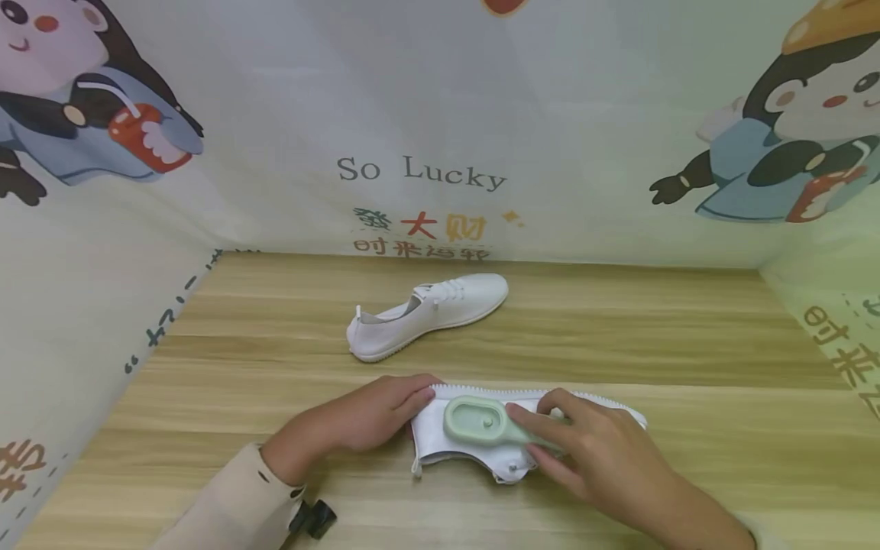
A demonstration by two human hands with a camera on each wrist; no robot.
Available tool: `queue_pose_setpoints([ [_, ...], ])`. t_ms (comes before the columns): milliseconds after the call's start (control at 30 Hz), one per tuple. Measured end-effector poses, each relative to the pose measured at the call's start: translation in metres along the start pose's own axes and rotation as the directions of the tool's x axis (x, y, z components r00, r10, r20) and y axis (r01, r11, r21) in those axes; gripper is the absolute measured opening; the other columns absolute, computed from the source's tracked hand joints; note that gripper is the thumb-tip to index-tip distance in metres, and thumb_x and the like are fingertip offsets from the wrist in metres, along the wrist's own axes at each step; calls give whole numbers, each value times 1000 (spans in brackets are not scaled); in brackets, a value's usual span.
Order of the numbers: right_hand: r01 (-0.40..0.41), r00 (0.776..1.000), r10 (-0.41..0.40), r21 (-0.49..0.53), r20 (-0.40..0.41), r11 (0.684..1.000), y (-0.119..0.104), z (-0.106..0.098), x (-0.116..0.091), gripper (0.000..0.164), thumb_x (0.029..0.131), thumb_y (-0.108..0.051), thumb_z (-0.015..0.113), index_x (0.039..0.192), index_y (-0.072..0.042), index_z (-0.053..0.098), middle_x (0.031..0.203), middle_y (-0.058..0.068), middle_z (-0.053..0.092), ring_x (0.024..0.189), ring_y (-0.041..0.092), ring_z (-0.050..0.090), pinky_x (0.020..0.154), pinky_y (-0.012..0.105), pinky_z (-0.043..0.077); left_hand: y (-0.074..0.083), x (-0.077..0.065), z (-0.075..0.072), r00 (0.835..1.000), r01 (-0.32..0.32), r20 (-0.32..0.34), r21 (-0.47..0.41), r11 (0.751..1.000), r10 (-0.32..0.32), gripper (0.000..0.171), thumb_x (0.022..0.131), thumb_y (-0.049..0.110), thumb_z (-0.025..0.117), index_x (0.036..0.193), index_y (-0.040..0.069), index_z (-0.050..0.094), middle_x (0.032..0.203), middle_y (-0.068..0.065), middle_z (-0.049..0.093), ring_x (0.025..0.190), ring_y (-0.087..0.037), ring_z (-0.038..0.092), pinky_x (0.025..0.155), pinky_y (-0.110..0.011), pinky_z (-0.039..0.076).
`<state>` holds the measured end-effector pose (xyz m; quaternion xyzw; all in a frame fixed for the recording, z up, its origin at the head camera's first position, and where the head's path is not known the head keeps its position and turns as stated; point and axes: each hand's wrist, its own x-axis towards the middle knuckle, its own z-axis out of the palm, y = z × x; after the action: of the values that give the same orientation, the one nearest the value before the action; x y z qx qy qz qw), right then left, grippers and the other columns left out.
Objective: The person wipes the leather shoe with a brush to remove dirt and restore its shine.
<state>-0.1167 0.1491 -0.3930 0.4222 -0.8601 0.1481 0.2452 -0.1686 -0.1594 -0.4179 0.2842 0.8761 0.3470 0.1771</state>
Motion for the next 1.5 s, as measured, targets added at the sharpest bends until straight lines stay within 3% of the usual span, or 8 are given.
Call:
queue_pose_setpoints([
  [300,-38,999,38,1,7,999,14,-15,-10,52,104,-51,34,121,-22,74,97,-7,61,59,-8,36,49,6,28,0,1,1,1000,-5,7,8,1000,5,35,110,31,32,131,19,58,113,6,66,108,-10,57,105,-43,45],
  [333,-41,999,41,-4,12,999,15,-18,-11,50,104,-51,37,121,-22,73,97,-7,61,59,-9,35,49,7,28,-1,1,1,1000,-5,8,7,1000,4,35,110,31,32,132,19,58,115,6,66,109,-11,57,106,-44,45],
  [433,-62,997,62,-13,45,998,18,-26,-11,32,96,-39,64,121,-23,73,96,-7,62,58,-9,35,49,8,29,-2,1,1,1000,-8,3,8,1000,8,35,110,32,32,132,20,57,117,6,66,111,-11,57,107,-45,45],
  [567,-106,991,108,-28,77,994,20,-35,-12,50,72,-19,84,120,-23,74,95,-8,63,57,-9,31,49,11,29,-2,0,2,1000,-7,-3,15,1000,7,36,110,32,32,133,19,57,119,5,66,113,-12,58,108,-46,44],
  [833,-210,967,222,-107,122,972,26,-59,-17,47,69,-21,84,115,-27,76,90,-10,64,54,-8,28,48,15,27,-1,1,1,1000,-13,3,19,1000,13,37,110,34,31,132,19,56,118,5,66,113,-12,58,108,-46,44],
  [1033,-240,958,252,-95,138,966,27,-66,-18,46,70,-19,82,116,-26,76,92,-10,63,53,-8,26,48,15,27,-2,1,1,1000,-11,5,13,1000,11,37,111,33,31,133,18,56,120,5,66,116,-13,58,109,-46,43],
  [1367,-174,976,173,-9,130,985,13,-46,-13,48,71,-12,74,118,-24,75,95,-12,60,55,-11,25,49,10,27,-2,0,2,1000,-11,11,10,1000,11,37,111,33,30,134,18,55,121,4,66,117,-13,58,109,-47,43],
  [1500,-136,977,133,7,167,991,7,-38,-11,49,76,-14,76,123,-23,72,97,-9,59,59,-9,28,50,9,29,-1,0,2,1000,-7,11,2,1000,7,37,111,33,30,134,18,55,120,5,66,117,-13,58,110,-47,43],
])
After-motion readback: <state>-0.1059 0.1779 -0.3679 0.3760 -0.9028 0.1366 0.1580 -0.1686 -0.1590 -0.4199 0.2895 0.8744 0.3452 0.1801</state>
